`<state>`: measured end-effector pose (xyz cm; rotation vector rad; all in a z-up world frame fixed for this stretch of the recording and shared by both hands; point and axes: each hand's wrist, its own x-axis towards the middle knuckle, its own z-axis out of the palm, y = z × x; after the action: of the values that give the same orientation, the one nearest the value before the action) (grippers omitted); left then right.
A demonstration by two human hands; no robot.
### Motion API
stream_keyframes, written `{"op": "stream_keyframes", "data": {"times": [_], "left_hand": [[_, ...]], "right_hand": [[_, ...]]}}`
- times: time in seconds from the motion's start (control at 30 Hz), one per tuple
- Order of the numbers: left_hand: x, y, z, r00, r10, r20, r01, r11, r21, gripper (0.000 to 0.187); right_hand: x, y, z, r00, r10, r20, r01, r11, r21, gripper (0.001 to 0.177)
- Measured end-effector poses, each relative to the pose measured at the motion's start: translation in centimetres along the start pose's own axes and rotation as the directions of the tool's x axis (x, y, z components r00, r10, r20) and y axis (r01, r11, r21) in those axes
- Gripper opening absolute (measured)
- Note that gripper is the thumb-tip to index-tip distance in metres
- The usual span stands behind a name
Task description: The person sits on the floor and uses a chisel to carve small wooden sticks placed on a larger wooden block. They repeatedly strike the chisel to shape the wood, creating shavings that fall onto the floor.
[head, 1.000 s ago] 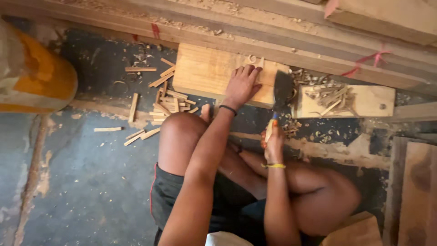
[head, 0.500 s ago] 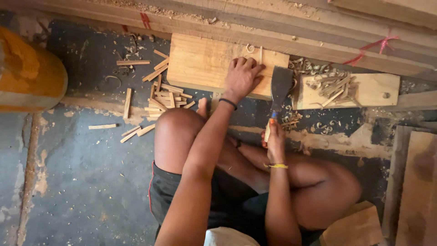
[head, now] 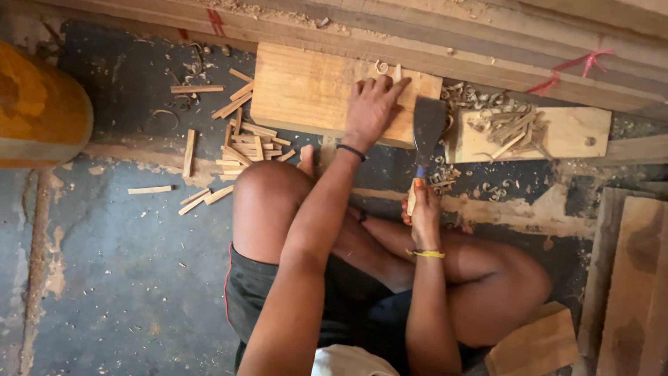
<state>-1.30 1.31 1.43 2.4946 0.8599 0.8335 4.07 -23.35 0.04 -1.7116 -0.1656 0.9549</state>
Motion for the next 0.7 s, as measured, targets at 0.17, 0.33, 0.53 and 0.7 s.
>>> {"op": "stream_keyframes", "data": {"times": [0.17,0.33,0.53,0.7], "left_hand": [[-0.2,-0.4,0.2,0.999,-0.045,-0.017,0.045,0.999,0.001,0.064],[0.0,0.4,-1.3,1.000,0.020,-0.011,-0.022,0.991,-0.130,0.083],[0.5,3.5,-0.1,0.934,0.356,-0.026,-0.346,0.887,-0.306,0.079],[-0.5,5.9,1.3,0.837,0.535,0.113,-0.439,0.781,-0.445,0.056]], "right_hand": [[-0.9,-0.5,-0.6,0.998,0.039,-0.054,-0.038,0.999,0.015,0.030],[-1.7,-0.3,-0.9,0.998,0.028,-0.059,-0.023,0.996,0.090,0.036],[-3.1,-1.7,-1.0,0.998,0.009,-0.063,-0.011,0.999,-0.033,0.034],[-4.0,-2.3,-0.4,0.999,-0.020,-0.029,0.018,0.998,-0.062,0.033]]}}
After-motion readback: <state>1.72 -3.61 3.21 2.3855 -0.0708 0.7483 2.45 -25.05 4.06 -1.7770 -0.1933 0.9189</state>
